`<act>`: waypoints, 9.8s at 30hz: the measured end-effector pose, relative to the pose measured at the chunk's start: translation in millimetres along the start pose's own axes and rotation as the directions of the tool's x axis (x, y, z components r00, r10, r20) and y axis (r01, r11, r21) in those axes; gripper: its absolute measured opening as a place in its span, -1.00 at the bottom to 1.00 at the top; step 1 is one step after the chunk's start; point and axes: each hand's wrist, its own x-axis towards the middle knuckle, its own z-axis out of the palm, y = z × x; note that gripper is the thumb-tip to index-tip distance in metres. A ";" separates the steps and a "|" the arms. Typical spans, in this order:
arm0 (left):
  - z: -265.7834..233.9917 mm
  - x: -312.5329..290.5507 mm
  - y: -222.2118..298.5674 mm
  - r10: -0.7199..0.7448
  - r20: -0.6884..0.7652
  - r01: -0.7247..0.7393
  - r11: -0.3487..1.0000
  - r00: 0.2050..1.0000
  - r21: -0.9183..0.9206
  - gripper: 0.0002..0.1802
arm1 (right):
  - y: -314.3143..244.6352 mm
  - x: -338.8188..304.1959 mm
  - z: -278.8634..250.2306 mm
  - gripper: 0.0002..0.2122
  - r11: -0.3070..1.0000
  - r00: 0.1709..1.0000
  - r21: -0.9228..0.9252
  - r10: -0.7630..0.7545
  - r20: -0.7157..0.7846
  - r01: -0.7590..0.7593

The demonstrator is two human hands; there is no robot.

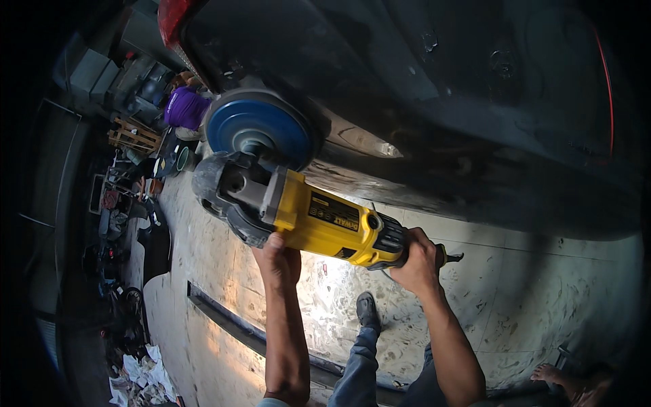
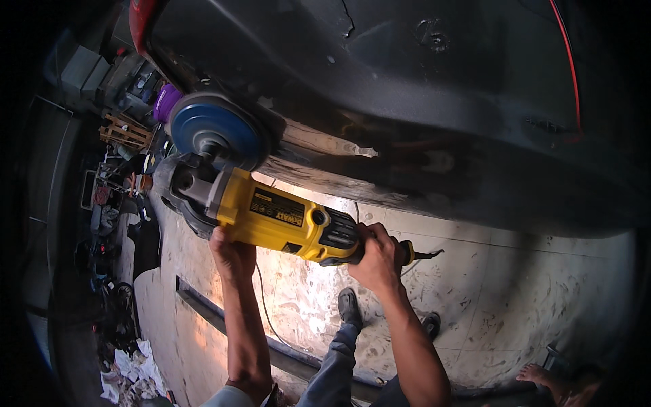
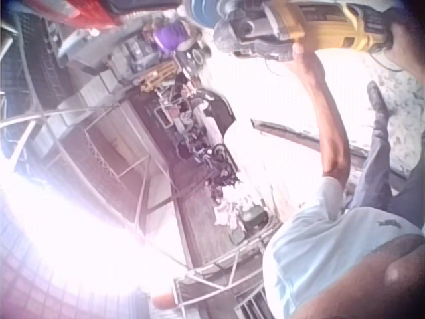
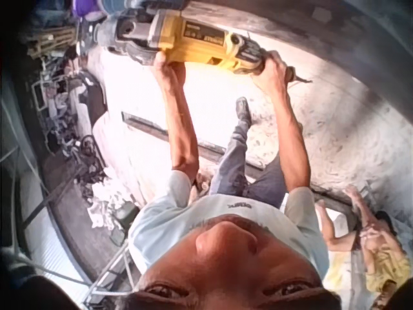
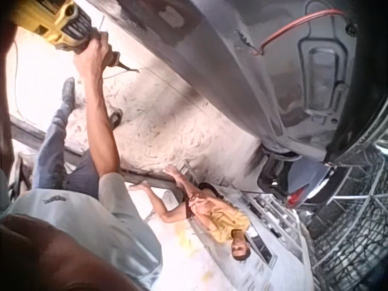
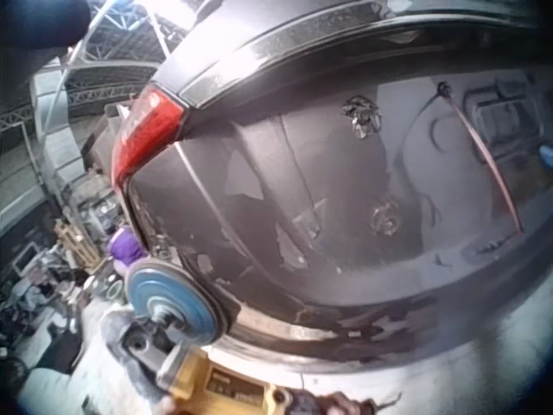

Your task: The person sands the rear bumper of a car using an electric sander after applying a filler by hand.

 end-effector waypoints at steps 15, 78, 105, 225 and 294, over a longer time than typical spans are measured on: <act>77.5 -110.8 -47.7 -0.181 -0.120 0.177 0.983 0.976 -0.042 -0.13 | 36.0 -79.5 -110.9 -0.59 0.963 0.971 -0.181 0.218 0.094 -0.199; 42.8 -113.0 -217.7 0.531 0.232 -0.552 0.833 0.815 0.034 -0.27 | 245.2 -107.5 4.4 -0.66 0.915 0.895 0.011 -0.393 -0.211 0.404; 39.3 -99.9 -214.9 0.590 0.242 -0.616 0.787 0.770 0.041 -0.25 | 244.0 -92.8 9.4 -0.66 0.914 0.896 -0.047 -0.405 -0.183 0.404; 50.5 -162.8 -299.9 0.468 0.064 -0.468 0.884 0.881 -0.012 -0.10 | 344.4 -116.5 3.7 -0.66 0.936 0.915 -0.085 -0.352 -0.197 0.341; -250.5 116.6 -202.0 0.565 0.231 -0.499 0.817 0.792 -0.288 -0.32 | 200.3 33.1 367.4 -0.68 0.920 0.857 -0.190 -0.388 -0.339 0.341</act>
